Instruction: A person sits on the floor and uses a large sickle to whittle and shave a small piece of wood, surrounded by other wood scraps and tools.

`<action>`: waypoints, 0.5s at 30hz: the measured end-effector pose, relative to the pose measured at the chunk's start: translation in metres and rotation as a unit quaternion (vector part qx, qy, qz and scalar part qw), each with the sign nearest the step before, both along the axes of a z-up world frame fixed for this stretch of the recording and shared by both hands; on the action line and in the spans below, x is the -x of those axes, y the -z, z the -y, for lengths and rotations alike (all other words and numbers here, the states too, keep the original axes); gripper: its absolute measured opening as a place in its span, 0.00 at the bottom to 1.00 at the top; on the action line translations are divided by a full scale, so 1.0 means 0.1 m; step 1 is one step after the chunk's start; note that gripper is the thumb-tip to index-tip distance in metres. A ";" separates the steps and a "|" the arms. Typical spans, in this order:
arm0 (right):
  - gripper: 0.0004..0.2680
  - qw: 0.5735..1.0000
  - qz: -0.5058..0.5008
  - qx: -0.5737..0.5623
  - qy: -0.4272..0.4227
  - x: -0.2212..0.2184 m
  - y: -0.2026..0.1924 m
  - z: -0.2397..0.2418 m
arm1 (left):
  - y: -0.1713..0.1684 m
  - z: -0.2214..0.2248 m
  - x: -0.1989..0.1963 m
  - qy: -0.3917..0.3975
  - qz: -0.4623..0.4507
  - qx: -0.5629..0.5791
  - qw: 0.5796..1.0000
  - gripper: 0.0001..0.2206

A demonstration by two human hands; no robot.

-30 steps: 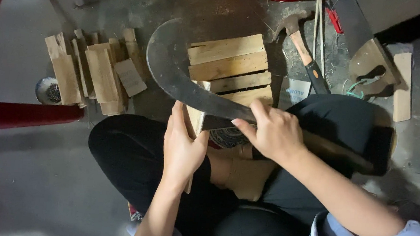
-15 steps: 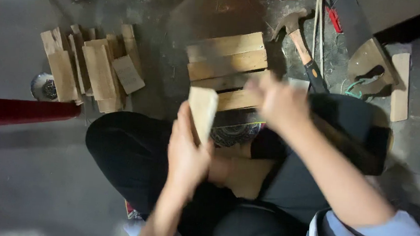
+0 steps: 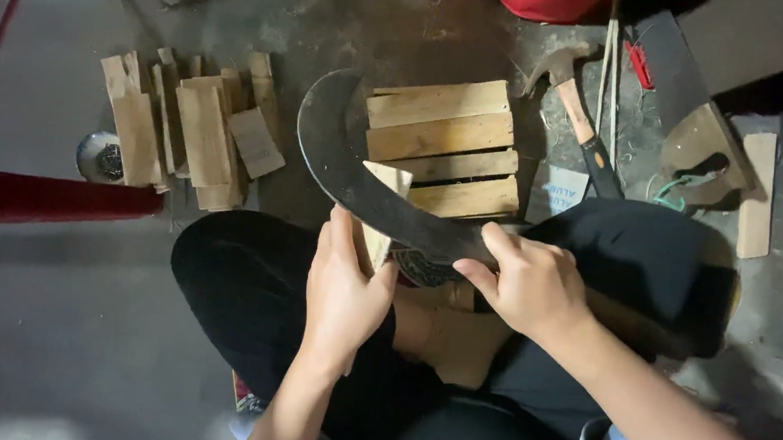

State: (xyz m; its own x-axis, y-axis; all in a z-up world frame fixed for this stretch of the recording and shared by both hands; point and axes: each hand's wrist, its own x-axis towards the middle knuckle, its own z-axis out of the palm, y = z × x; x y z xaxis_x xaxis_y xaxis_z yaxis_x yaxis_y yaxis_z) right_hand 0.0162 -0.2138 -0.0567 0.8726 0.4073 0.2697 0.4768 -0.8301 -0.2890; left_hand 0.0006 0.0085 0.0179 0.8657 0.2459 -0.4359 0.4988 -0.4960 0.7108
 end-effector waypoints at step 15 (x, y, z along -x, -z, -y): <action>0.22 0.999 0.030 0.026 0.008 -0.14 0.13 0.00 | -0.03 0.00 0.07 0.007 -0.006 -0.017 1.000 0.43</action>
State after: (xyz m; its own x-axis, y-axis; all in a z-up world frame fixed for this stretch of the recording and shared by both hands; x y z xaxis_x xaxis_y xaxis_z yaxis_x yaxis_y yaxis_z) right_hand 0.0299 -0.2139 -0.0698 0.8614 0.4093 0.3010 0.4795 -0.8506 -0.2156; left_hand -0.0068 0.0084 0.0208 0.8642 0.2479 -0.4379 0.4996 -0.5265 0.6879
